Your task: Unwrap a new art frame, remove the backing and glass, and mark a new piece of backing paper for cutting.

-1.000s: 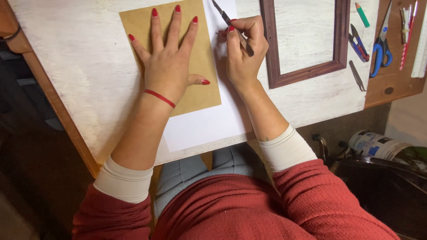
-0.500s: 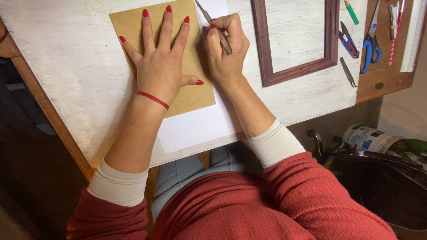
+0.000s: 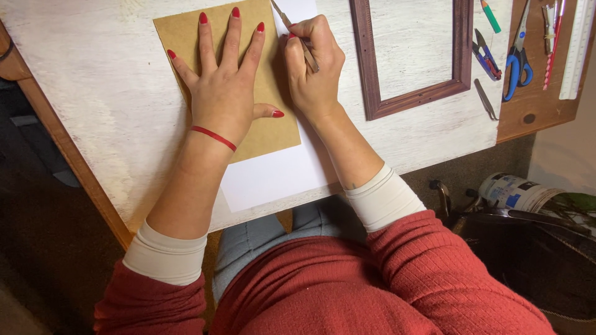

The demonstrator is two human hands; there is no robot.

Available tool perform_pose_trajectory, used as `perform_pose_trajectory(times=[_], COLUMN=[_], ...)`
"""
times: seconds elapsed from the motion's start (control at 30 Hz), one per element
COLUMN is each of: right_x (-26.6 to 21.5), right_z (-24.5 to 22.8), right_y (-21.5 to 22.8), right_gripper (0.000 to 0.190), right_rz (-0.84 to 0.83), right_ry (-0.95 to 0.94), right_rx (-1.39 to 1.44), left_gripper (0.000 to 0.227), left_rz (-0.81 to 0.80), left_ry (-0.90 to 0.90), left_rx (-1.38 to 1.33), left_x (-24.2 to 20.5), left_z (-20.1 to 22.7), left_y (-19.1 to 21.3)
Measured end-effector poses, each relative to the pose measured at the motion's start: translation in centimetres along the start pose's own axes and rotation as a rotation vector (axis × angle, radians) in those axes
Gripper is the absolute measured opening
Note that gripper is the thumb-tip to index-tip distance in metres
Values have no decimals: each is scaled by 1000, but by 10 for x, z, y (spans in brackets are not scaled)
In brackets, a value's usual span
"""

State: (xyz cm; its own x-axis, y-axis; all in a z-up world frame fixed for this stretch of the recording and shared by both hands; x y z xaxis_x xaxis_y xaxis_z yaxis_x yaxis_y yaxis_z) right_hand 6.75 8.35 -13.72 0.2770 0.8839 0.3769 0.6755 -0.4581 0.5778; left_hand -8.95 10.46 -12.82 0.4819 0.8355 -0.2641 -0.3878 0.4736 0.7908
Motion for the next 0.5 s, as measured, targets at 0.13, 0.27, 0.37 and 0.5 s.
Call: perform_pose_trajectory(times=[0.13, 0.27, 0.37, 0.5], right_x=[5, 16, 24, 25], right_z=[-8, -16, -19, -19], right_y=[4, 8, 11, 10], right_gripper=[2, 2, 8, 7], right_rz=[-30, -63, -73, -101], right_ry=[31, 52, 109, 113], right_rx=[-29, -110, -93, -125], left_gripper=[130, 129, 133, 135], left_rz=[8, 9, -31, -37], left_ry=[-9, -23, -4, 2], left_rx=[18, 63, 108, 133], left_x=[1, -1, 2, 1], left_z=[-1, -1, -1, -1], left_y=[-1, -1, 0, 0])
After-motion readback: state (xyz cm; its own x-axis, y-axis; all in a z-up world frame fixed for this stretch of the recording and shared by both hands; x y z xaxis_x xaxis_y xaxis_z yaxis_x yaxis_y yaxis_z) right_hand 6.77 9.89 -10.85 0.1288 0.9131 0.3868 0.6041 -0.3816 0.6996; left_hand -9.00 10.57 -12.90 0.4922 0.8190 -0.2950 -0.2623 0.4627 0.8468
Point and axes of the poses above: each hand's wrist, its own x-axis towards the middle knuckle, its own y-axis out of the back of the hand, z = x × y, the point moved 4 cm from there along x, towards the middle knuckle, and after that the axes turned 11 degrees about -x, right-handed, at the moved point
